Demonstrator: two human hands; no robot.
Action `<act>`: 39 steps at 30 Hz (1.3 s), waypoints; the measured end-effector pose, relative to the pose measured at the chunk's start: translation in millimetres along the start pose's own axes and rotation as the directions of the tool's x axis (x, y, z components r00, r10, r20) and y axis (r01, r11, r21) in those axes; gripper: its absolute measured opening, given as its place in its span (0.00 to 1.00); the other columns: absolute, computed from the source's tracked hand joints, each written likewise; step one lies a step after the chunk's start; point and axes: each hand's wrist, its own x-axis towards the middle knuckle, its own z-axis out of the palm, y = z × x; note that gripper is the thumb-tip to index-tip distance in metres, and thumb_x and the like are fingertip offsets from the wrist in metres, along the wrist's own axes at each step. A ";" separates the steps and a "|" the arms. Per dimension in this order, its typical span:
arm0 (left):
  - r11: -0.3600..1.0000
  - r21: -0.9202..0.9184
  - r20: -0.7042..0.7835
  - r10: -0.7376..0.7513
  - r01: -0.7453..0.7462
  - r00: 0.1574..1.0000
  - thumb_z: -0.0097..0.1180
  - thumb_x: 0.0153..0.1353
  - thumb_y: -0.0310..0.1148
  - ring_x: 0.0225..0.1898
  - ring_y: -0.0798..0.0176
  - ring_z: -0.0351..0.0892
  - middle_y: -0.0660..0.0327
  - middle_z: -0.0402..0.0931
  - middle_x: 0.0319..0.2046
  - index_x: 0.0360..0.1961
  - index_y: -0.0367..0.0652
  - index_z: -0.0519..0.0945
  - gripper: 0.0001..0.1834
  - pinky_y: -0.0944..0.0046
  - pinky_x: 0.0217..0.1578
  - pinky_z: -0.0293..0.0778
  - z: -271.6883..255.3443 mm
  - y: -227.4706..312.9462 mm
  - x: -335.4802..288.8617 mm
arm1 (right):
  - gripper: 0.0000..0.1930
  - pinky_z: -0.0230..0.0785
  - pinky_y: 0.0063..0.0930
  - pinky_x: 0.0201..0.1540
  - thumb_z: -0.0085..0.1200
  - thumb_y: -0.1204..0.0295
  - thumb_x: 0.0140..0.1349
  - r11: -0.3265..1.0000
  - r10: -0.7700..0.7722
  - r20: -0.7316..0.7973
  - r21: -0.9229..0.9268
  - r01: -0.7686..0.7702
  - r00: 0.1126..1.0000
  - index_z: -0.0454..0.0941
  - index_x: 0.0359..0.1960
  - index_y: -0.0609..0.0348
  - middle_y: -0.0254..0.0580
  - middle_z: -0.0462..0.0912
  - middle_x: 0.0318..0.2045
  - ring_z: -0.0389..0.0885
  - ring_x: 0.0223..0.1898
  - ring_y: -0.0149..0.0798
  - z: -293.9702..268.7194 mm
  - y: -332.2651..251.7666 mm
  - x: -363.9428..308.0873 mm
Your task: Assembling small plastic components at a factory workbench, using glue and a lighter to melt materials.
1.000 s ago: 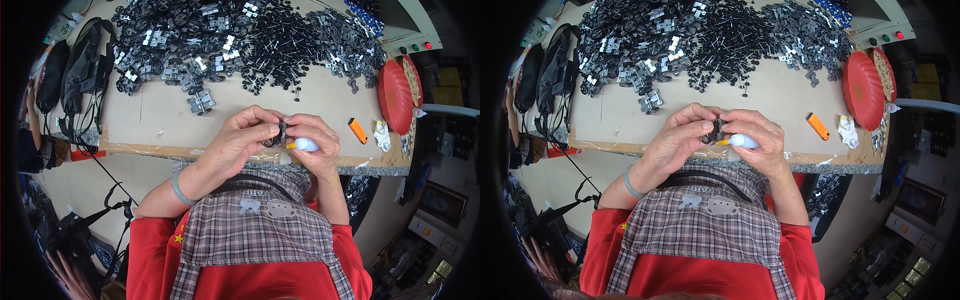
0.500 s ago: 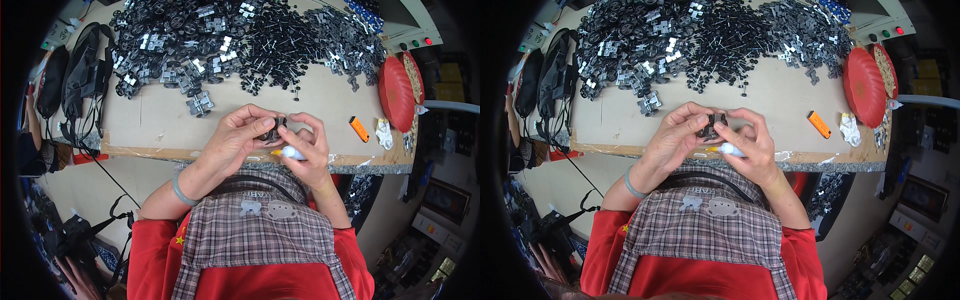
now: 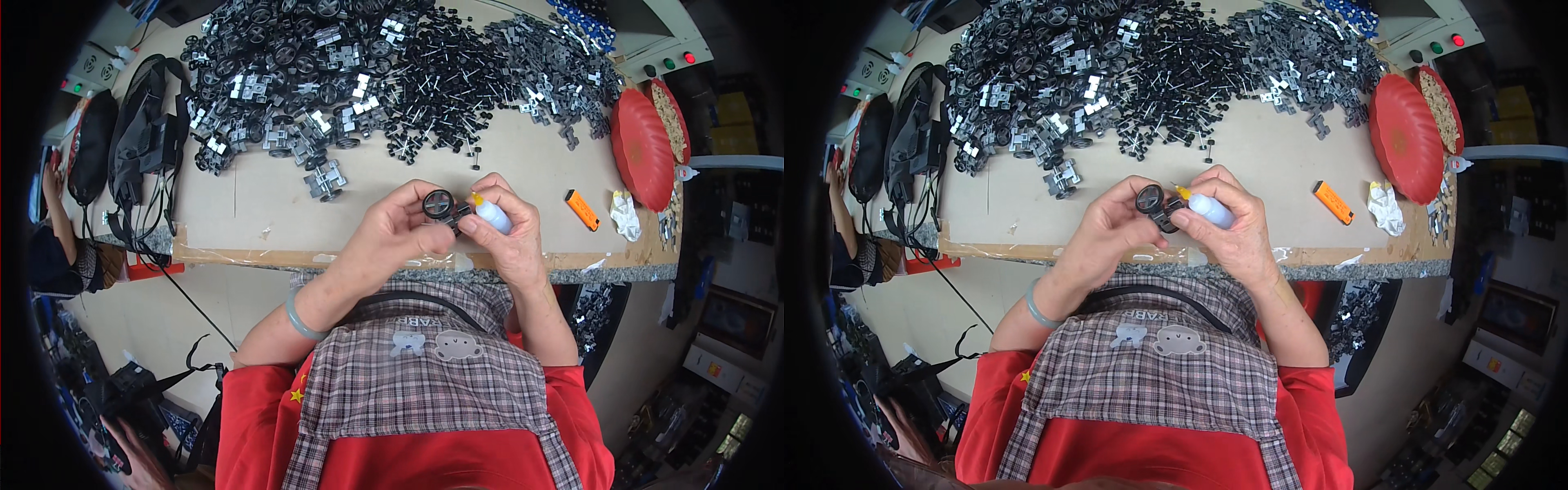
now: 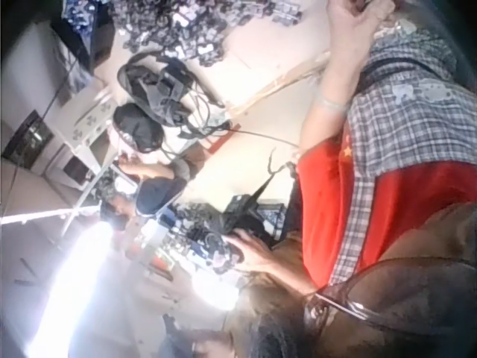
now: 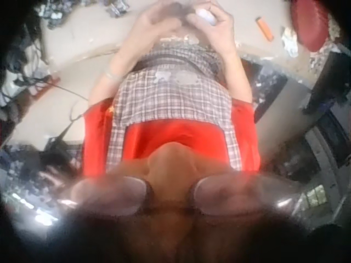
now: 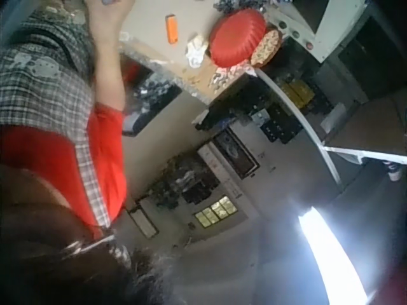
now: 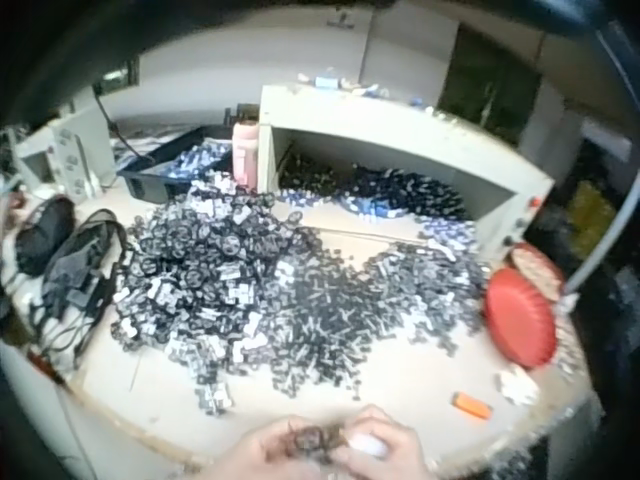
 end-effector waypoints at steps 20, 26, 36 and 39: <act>0.897 0.384 -0.172 0.304 -0.220 0.937 0.58 0.59 0.25 0.32 0.77 0.75 0.65 0.79 0.31 0.41 0.33 0.78 0.10 0.76 0.33 0.72 -7.9 -5.2 -5.1 | 0.08 0.66 0.18 0.37 0.63 0.78 0.51 0.989 -0.113 -0.133 -0.115 0.098 0.985 0.76 0.31 0.64 0.36 0.73 0.33 0.73 0.35 0.27 33.0 7.0 -3.1; 0.952 0.258 -0.200 0.221 -0.166 0.955 0.57 0.60 0.25 0.37 0.73 0.78 0.61 0.80 0.36 0.46 0.32 0.76 0.13 0.73 0.39 0.76 -9.2 4.4 -6.4 | 0.07 0.65 0.18 0.34 0.62 0.77 0.53 0.970 0.086 -0.099 0.235 -0.060 0.991 0.76 0.30 0.64 0.32 0.70 0.33 0.70 0.30 0.25 35.1 14.4 7.5; 0.913 0.342 -0.227 0.308 -0.220 0.924 0.56 0.59 0.23 0.35 0.73 0.77 0.62 0.79 0.34 0.41 0.32 0.77 0.09 0.73 0.38 0.74 -14.3 9.1 -7.2 | 0.04 0.58 0.15 0.32 0.58 0.79 0.55 0.956 0.151 -0.078 0.266 -0.126 0.985 0.76 0.29 0.64 0.31 0.69 0.32 0.67 0.31 0.23 47.9 6.6 13.6; 0.909 0.365 -0.219 0.293 -0.200 0.931 0.57 0.59 0.25 0.35 0.74 0.77 0.63 0.79 0.33 0.42 0.33 0.77 0.10 0.73 0.37 0.74 -19.0 1.8 -6.2 | 0.03 0.57 0.14 0.31 0.57 0.80 0.55 0.953 0.152 -0.120 0.280 -0.113 0.981 0.75 0.29 0.64 0.31 0.68 0.32 0.66 0.30 0.23 51.6 4.5 9.8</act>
